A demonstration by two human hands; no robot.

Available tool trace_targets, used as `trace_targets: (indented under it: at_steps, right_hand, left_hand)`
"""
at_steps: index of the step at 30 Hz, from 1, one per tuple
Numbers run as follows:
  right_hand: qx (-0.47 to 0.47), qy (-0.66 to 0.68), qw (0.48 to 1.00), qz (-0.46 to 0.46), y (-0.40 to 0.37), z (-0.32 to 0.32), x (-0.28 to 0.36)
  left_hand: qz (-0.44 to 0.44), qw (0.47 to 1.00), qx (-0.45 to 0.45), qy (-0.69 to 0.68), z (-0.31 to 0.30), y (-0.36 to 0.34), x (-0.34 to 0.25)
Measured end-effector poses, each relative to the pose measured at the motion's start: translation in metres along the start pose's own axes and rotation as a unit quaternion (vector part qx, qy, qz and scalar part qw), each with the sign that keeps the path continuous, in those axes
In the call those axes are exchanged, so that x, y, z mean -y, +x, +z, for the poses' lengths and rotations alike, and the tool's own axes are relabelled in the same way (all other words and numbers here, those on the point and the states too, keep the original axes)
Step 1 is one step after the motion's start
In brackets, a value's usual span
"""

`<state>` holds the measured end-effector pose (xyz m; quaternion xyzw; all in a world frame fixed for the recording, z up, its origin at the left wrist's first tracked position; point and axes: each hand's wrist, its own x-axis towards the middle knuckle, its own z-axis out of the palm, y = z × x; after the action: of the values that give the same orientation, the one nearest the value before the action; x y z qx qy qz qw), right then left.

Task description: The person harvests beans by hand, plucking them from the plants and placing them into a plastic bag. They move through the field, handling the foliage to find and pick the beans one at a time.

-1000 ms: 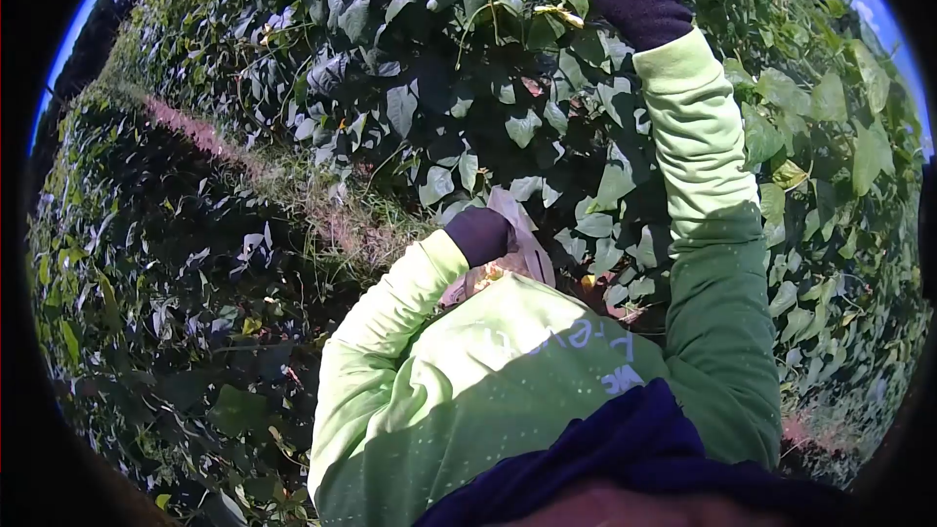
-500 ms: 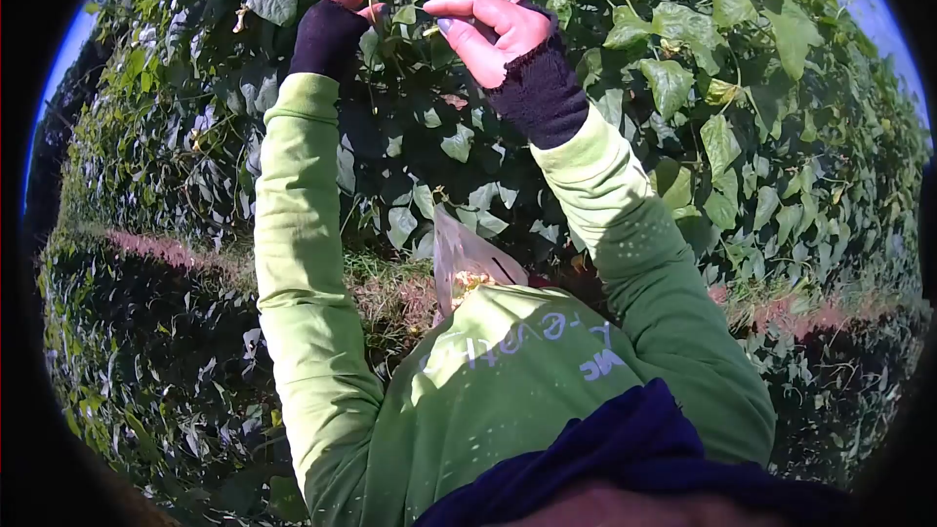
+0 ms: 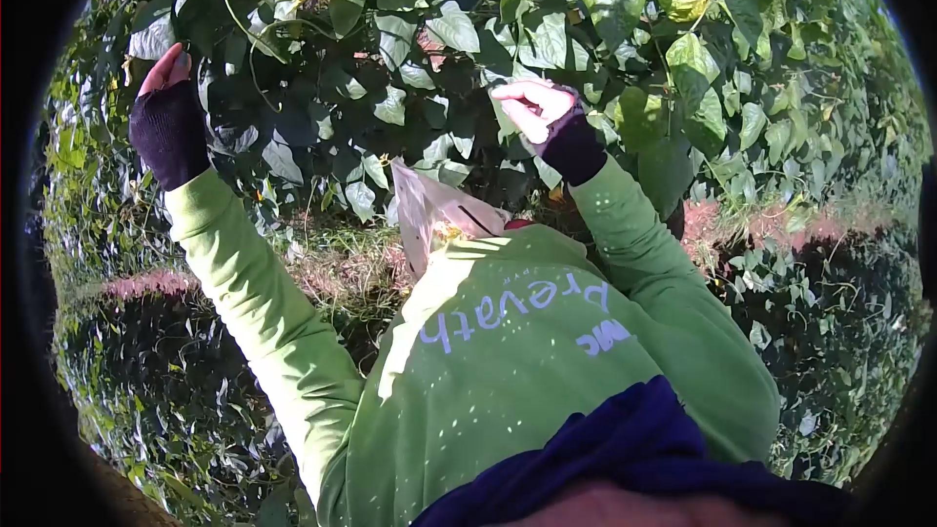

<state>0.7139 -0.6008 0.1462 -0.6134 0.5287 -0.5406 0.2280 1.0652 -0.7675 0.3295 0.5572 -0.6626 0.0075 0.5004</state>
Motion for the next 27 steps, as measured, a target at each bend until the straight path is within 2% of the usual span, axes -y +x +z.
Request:
trace_targets:
  at_steps: [2, 3, 4, 6, 7, 8, 9, 10, 12, 14, 16, 17, 18, 20, 22, 23, 24, 26, 27]
  right_hand:
    - [-0.029, -0.070, 0.995, -0.057, 0.003, -0.011, -0.014]
    - [-0.043, -0.051, 0.997, -0.034, 0.004, -0.013, -0.018]
    - [-0.057, -0.034, 0.998, -0.014, 0.007, -0.014, -0.023]
    - [-0.030, -0.022, 0.999, -0.013, 0.014, -0.018, -0.041]
    - [0.012, -0.016, 0.999, 0.029, 0.015, -0.022, -0.033]
    - [0.016, -0.034, 0.999, -0.007, 0.021, -0.018, -0.039]
    - [0.032, -0.031, 0.999, -0.009, 0.024, -0.013, -0.041]
    - [0.049, -0.027, 0.998, -0.015, 0.026, -0.007, -0.040]
    - [0.090, 0.007, 0.996, -0.011, 0.032, 0.008, -0.033]
    - [0.155, 0.033, 0.987, -0.004, 0.039, 0.019, -0.038]
    - [0.199, 0.072, 0.977, 0.009, 0.045, 0.030, -0.021]
    - [0.214, 0.090, 0.973, -0.010, 0.049, 0.036, -0.017]
    - [0.233, 0.095, 0.968, 0.010, 0.051, 0.041, -0.014]
    - [0.248, 0.075, 0.957, -0.129, 0.060, 0.057, -0.020]
    - [0.279, 0.108, 0.945, -0.135, 0.063, 0.070, -0.017]
    - [0.301, 0.111, 0.936, -0.145, 0.065, 0.075, -0.016]
    - [0.320, 0.114, 0.928, -0.152, 0.066, 0.079, -0.015]
    - [0.329, 0.127, 0.922, -0.160, 0.063, 0.085, -0.013]
    - [0.343, 0.135, 0.918, -0.148, 0.061, 0.088, -0.012]
  left_hand:
    - [0.028, 0.997, 0.029, -0.059, -0.020, -0.038, -0.012]
    - [-0.023, 0.994, 0.067, -0.080, -0.021, -0.064, -0.026]
    - [-0.080, 0.971, 0.138, -0.178, -0.016, -0.090, -0.023]
    - [-0.075, 0.942, 0.295, -0.139, 0.001, -0.148, -0.024]
    - [-0.055, 0.916, 0.380, -0.114, 0.013, -0.174, -0.025]
    - [-0.078, 0.882, 0.456, -0.084, 0.028, -0.201, -0.022]
    - [0.057, 0.861, 0.498, -0.080, 0.044, -0.231, -0.004]
    - [0.027, 0.797, 0.603, -0.030, 0.052, -0.249, 0.000]
    - [0.022, 0.738, 0.674, 0.031, 0.078, -0.300, 0.032]
    - [-0.026, 0.713, 0.691, 0.115, 0.080, -0.307, 0.019]
    - [-0.028, 0.766, 0.637, 0.079, 0.073, -0.316, 0.021]
    - [-0.059, 0.780, 0.618, 0.077, 0.067, -0.315, 0.014]
    - [-0.088, 0.792, 0.600, 0.073, 0.061, -0.311, 0.003]
    - [-0.121, 0.811, 0.565, 0.093, 0.056, -0.314, -0.007]
    - [-0.113, 0.887, 0.447, 0.030, 0.053, -0.325, -0.010]
    - [-0.143, 0.848, 0.501, 0.098, 0.057, -0.327, -0.013]
    - [-0.147, 0.850, 0.496, 0.099, 0.057, -0.328, -0.013]
    - [-0.074, 0.835, 0.533, 0.116, 0.058, -0.331, -0.010]
    - [0.216, 0.911, 0.345, 0.066, 0.084, -0.376, 0.042]
